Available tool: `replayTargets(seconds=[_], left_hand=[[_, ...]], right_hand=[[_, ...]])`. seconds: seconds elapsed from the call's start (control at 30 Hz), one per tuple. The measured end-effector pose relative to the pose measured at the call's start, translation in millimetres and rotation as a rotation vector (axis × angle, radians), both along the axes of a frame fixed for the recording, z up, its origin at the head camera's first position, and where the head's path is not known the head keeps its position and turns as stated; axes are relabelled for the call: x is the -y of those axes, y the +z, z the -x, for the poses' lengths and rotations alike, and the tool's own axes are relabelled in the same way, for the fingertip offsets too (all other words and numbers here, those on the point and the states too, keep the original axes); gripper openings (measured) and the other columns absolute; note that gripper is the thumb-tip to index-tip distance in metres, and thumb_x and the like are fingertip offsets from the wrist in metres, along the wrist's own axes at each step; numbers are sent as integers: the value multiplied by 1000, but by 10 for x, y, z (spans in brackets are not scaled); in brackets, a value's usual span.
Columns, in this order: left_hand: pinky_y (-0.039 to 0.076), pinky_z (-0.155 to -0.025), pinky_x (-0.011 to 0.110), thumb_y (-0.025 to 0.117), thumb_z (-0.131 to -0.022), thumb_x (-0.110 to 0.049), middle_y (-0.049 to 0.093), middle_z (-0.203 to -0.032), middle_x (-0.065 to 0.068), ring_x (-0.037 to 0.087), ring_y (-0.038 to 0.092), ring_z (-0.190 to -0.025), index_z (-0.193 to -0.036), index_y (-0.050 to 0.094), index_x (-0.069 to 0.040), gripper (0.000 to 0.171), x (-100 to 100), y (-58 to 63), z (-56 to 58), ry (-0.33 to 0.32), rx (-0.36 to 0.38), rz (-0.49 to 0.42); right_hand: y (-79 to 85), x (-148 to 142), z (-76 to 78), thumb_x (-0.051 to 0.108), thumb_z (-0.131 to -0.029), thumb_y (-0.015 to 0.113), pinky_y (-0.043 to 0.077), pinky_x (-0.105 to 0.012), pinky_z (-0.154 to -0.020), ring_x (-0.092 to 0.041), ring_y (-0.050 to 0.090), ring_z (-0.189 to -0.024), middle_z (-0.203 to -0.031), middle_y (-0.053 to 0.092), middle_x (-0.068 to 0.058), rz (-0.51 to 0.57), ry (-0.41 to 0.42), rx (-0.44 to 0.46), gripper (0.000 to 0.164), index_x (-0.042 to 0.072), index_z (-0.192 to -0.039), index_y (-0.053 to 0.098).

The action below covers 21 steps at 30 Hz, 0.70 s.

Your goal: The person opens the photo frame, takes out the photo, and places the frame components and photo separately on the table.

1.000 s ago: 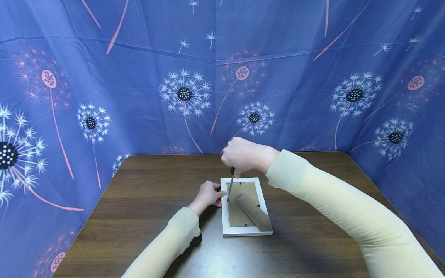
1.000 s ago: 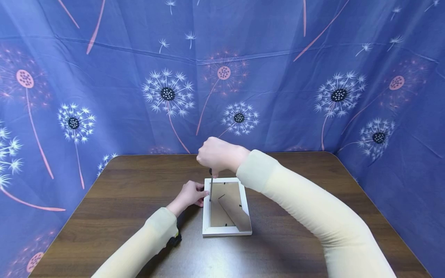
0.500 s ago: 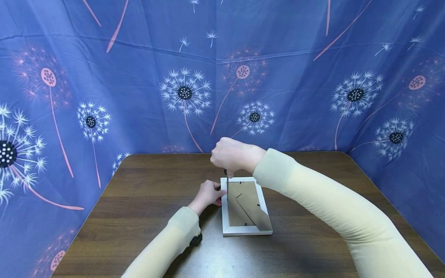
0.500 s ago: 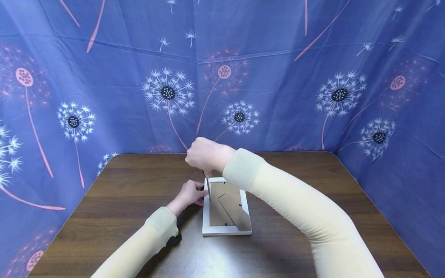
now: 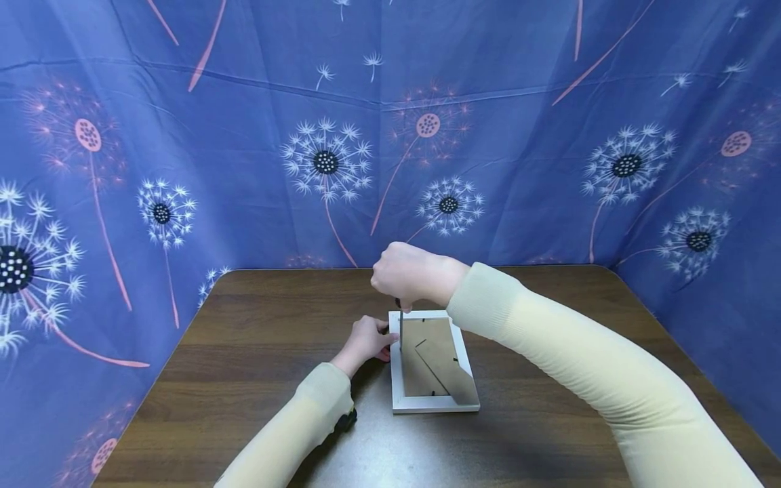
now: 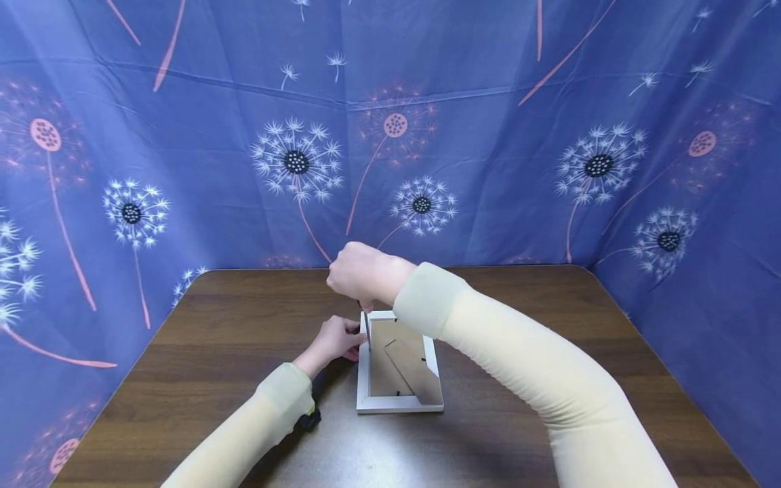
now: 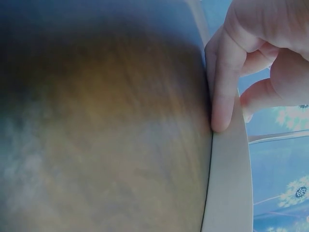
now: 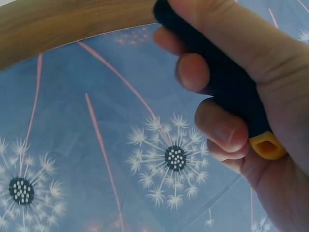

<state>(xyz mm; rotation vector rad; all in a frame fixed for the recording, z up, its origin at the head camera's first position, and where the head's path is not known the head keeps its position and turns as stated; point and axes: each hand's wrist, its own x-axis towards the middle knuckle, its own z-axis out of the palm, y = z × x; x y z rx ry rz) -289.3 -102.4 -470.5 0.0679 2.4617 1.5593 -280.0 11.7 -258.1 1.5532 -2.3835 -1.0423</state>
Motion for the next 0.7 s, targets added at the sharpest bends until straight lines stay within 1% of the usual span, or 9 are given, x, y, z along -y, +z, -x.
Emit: replayTargets(seconds=[0.17,0.3,0.37,0.5,0.6,0.7], left_hand=[[57,-49,29,69,-86,-10,63,-68,10,16,65,-50,-124,59,3,41,-8,-56,33,11,-4,8],[57,-48,29,69,-86,-10,63,-63,9,14,63,-47,-123,59,4,41,-17,-52,32,25,-3,0],[57,-48,29,68,-86,-9,63,-63,8,13,62,-46,-123,59,5,40,-24,-53,28,26,-8,-2],[57,-48,29,68,-86,-7,64,-63,9,12,60,-44,-121,60,6,38,-37,-51,19,31,-9,-22],[57,-48,29,68,-86,-7,64,-62,9,11,60,-44,-122,59,6,39,-41,-41,13,38,-1,-25],[57,-47,29,68,-86,-7,64,-62,9,12,60,-44,-124,57,7,41,-36,-32,7,44,3,-20]], right_hand=[[-30,-117,-6,44,-65,83,53,-29,-60,-12,62,-62,-75,70,6,31,69,-25,32,20,-85,74],[-46,-216,-2,42,-65,82,50,-29,-54,-11,58,-56,-69,67,7,59,101,-41,25,21,-75,71],[-50,-276,2,41,-66,81,48,-29,-51,-11,54,-54,-66,66,7,74,96,-41,24,21,-71,69],[-61,-431,23,45,-66,80,47,-29,-49,-9,48,-49,-62,63,8,121,82,-46,27,22,-65,66],[-66,-558,44,47,-65,80,47,-31,-49,-10,48,-48,-62,63,8,174,82,-44,29,23,-61,65],[-57,-689,61,45,-64,80,47,-33,-49,-10,50,-49,-61,61,9,233,69,-15,29,23,-58,63]])
